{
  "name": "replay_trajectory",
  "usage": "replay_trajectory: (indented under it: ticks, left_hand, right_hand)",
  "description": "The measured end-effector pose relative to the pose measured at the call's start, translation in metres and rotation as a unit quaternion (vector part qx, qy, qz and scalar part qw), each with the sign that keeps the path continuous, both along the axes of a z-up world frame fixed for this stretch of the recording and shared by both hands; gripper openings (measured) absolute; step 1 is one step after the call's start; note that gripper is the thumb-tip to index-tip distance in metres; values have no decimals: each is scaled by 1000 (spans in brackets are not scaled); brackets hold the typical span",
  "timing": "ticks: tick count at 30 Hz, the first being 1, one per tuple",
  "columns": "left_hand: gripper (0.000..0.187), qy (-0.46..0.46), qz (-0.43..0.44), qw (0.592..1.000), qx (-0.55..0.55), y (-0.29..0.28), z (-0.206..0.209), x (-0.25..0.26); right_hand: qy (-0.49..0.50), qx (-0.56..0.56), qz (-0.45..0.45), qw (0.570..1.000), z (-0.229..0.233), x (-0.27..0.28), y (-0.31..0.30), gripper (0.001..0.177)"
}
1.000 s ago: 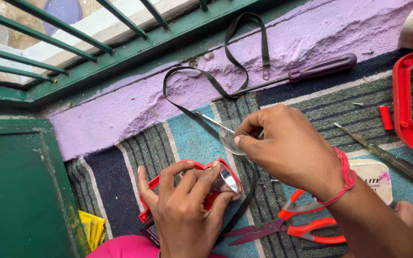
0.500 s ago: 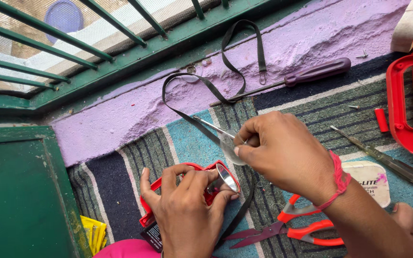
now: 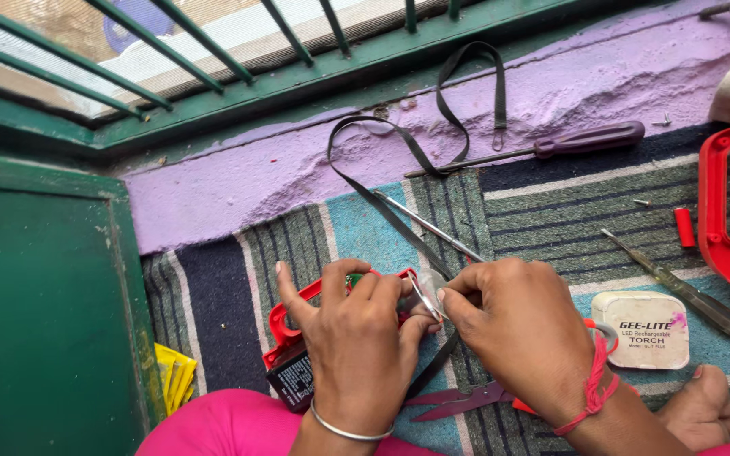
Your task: The person sits on a mat and repairs a red handheld electronic device. They use a screwdriver to manipulate internal components, connect a battery, and test the device by attaching a light reflector. The person repeatedly opens and closes the casing to adjust the internal wiring and battery placement.
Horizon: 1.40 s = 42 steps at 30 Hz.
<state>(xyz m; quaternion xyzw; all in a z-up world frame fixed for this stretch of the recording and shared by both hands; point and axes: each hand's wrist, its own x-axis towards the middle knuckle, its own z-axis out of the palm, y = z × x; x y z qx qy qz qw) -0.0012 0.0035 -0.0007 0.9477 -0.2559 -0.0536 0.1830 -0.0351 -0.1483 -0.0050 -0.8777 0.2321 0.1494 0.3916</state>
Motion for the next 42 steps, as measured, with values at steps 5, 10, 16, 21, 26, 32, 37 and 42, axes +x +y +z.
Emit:
replay_trajectory:
  ticks: [5, 10, 16, 21, 26, 32, 37, 42]
  left_hand:
    - [28, -7, 0, 1000, -9, 2, -1, -2]
    - [36, -2, 2, 1000, 2, 1, -1, -1]
    - [33, 8, 10, 1000, 1, -1, 1, 0]
    - [34, 11, 8, 1000, 12, -1, 3, 1]
    - [34, 8, 9, 1000, -2, -2, 2, 1]
    - [47, -27, 8, 999, -19, -3, -2, 0]
    - [35, -31, -22, 998, 46, -1, -3, -5]
    - [35, -67, -8, 996, 52, -3, -2, -8]
  right_hand:
    - [-19, -2, 7, 1000, -3, -4, 12, 20]
    - [-19, 16, 22, 999, -6, -2, 9, 17]
    - [-33, 45, 26, 998, -13, -1, 7, 21]
    - [56, 109, 1, 992, -20, 4, 1, 21]
    - [86, 229, 74, 967, -24, 6, -16, 24]
    - [5, 134, 210, 968, -13, -14, -14, 37]
    - [98, 59, 211, 971, -5, -13, -6, 56]
    - [64, 49, 225, 971, -6, -13, 0, 52]
